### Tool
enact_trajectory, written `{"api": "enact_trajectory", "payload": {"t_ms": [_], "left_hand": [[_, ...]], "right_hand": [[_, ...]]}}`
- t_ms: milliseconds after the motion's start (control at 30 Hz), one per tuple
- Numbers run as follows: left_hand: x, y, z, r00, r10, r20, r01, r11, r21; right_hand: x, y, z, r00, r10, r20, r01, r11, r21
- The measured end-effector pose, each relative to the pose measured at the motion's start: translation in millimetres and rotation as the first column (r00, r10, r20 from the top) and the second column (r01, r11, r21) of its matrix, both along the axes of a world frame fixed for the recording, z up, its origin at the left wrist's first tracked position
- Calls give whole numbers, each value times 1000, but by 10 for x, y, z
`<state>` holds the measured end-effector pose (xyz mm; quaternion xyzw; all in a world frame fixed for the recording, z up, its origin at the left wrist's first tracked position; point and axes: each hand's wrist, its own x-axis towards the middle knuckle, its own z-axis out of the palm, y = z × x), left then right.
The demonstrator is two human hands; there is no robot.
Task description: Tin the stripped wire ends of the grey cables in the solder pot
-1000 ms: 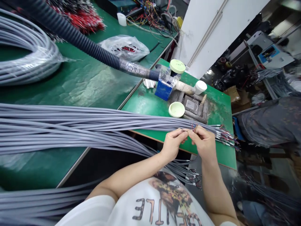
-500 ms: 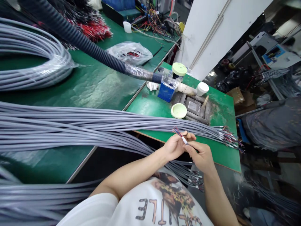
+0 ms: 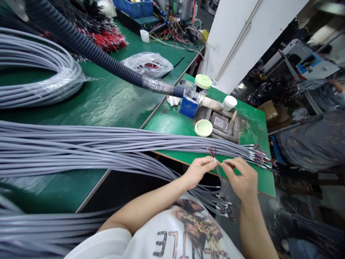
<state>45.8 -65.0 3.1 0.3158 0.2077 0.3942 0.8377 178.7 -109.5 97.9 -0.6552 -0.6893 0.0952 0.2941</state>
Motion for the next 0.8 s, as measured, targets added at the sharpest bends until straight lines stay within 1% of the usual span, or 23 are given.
{"api": "enact_trajectory", "payload": {"t_ms": [67,200,300,400,467,600,700,733,800], "left_hand": [[14,-29,15,999,-33,-6,33,999,15],[17,-69,75,998,-43,-52,47,996,72],[2,-67,113,997,-43,-60,49,994,93],[-15,-58,124,998,-23,-60,29,996,88],[-25,-57,116,999,-23,-36,24,999,44],[-49,-42,90,996,-48,72,57,989,-138],[-79,-6,93,991,-35,132,68,966,-250],[-91,9,98,989,-27,145,66,960,-271],[-112,37,110,985,-13,170,63,954,-294]], "right_hand": [[-2,71,72,1000,22,12,-23,1000,14],[-63,238,132,998,56,10,-56,996,-67],[-115,308,110,997,57,-47,-61,995,-82],[-130,318,51,993,43,-113,-46,999,-22],[-118,307,11,988,36,-152,-30,999,40],[-50,283,-19,979,85,-186,-65,992,112],[49,261,-22,983,147,-107,-122,971,205],[90,249,-29,981,183,-60,-164,956,242],[167,216,-58,955,293,52,-296,915,273]]}}
